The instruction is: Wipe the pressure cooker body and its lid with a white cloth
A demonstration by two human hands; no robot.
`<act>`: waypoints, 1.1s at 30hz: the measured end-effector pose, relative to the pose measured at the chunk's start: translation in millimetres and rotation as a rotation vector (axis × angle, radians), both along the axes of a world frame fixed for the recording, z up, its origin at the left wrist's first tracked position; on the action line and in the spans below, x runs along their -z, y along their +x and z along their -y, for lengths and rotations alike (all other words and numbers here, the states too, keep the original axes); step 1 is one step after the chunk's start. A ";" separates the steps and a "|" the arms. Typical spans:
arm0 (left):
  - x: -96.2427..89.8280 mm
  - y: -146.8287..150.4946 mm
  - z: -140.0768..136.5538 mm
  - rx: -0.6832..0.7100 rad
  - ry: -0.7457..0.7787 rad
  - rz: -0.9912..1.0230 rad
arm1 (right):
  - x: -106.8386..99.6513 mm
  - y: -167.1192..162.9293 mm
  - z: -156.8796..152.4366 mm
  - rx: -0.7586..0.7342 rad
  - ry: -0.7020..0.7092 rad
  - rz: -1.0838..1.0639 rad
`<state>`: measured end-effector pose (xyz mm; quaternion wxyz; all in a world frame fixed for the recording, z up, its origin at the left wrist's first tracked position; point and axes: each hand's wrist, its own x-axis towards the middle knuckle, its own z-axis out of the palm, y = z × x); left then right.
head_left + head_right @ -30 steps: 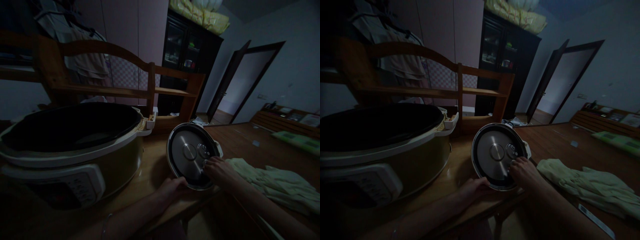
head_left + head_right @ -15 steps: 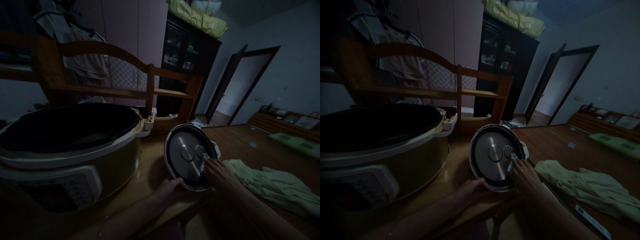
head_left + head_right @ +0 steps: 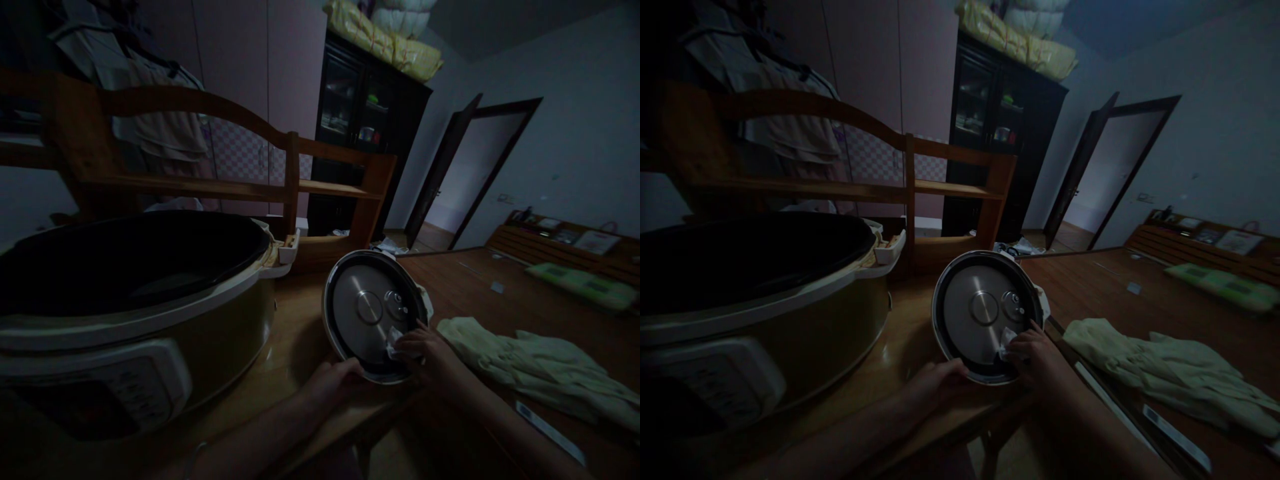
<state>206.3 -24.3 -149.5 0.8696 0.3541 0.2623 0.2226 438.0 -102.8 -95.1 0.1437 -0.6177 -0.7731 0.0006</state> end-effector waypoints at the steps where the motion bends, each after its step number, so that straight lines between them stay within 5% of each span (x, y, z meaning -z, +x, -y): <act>1: 0.2 0.2 -0.3 0.000 0.001 -0.002 | 1.6 -2.3 0.6 -0.026 -0.003 0.000; 13: -2.6 -0.7 0.0 -0.003 -0.021 -0.002 | 37.9 -8.4 -16.2 0.078 0.187 0.491; 25: -3.6 -3.1 -4.0 -0.001 -0.055 0.028 | 10.9 -3.5 -61.8 0.141 0.259 0.530; 33: 1.1 -3.3 -7.4 -0.011 -0.106 0.032 | 0.4 12.5 -88.0 0.069 0.151 0.502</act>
